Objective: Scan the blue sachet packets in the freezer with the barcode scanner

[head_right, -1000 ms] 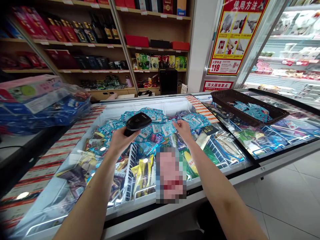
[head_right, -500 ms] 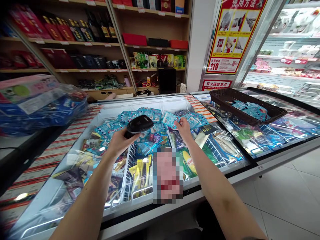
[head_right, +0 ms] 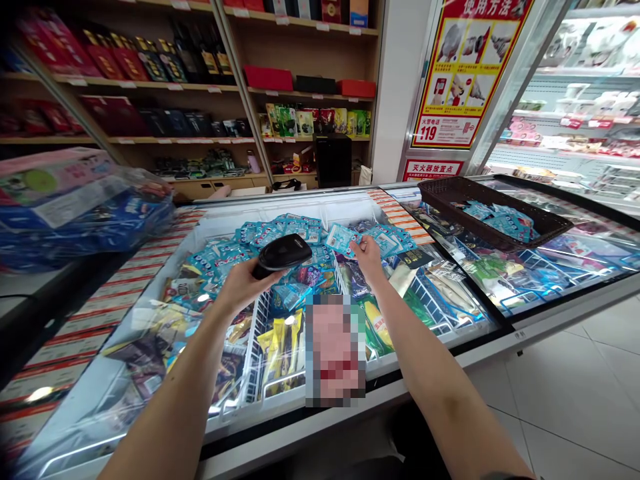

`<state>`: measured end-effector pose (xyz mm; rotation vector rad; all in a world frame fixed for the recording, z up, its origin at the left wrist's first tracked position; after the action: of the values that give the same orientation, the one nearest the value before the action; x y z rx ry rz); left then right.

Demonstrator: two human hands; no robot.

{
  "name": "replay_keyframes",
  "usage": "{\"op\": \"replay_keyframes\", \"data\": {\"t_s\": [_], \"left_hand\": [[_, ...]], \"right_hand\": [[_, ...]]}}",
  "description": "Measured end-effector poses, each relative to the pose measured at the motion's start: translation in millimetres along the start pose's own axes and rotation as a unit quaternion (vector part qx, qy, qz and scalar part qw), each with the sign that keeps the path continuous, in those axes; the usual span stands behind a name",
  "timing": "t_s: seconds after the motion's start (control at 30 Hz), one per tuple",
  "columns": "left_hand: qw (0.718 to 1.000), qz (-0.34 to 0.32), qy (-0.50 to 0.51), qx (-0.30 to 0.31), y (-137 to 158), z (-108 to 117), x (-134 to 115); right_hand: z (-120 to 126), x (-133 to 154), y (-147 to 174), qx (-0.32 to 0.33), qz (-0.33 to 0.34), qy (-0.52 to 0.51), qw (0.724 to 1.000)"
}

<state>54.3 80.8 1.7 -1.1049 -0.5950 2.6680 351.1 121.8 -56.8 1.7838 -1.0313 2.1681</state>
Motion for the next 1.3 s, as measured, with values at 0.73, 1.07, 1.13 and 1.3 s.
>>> {"op": "replay_keyframes", "data": {"t_s": [0.73,1.07,1.13,1.3], "left_hand": [[1.0,-0.008,-0.016,0.018,1.1,-2.6,-4.9],[1.0,0.005,-0.001,0.018,1.0,-3.5,-2.1],[1.0,0.009,-0.003,0.02,0.9,-4.2,-0.7],[1.0,0.01,-0.012,0.016,0.1,-4.1,-0.6]], "right_hand": [[4.0,-4.3,-2.3,-0.016,-0.016,0.007,1.0],[21.5,4.0,-7.0,-0.097,0.046,0.094,0.99],[30.6,4.1,-11.5,-0.125,0.05,0.116,0.984],[56.7,-3.8,-25.6,-0.193,0.032,0.181,0.964]]}}
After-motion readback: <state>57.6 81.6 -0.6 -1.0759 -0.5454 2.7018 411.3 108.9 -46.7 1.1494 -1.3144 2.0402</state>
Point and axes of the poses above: each hand's wrist, its own y-axis away from the middle knuckle, its own z-axis out of the back of the hand, x = y × z, the point moved 5 cm from there along -y, towards the middle knuckle, and after that the axes turned 15 degrees about -x, right-handed, at the moved point
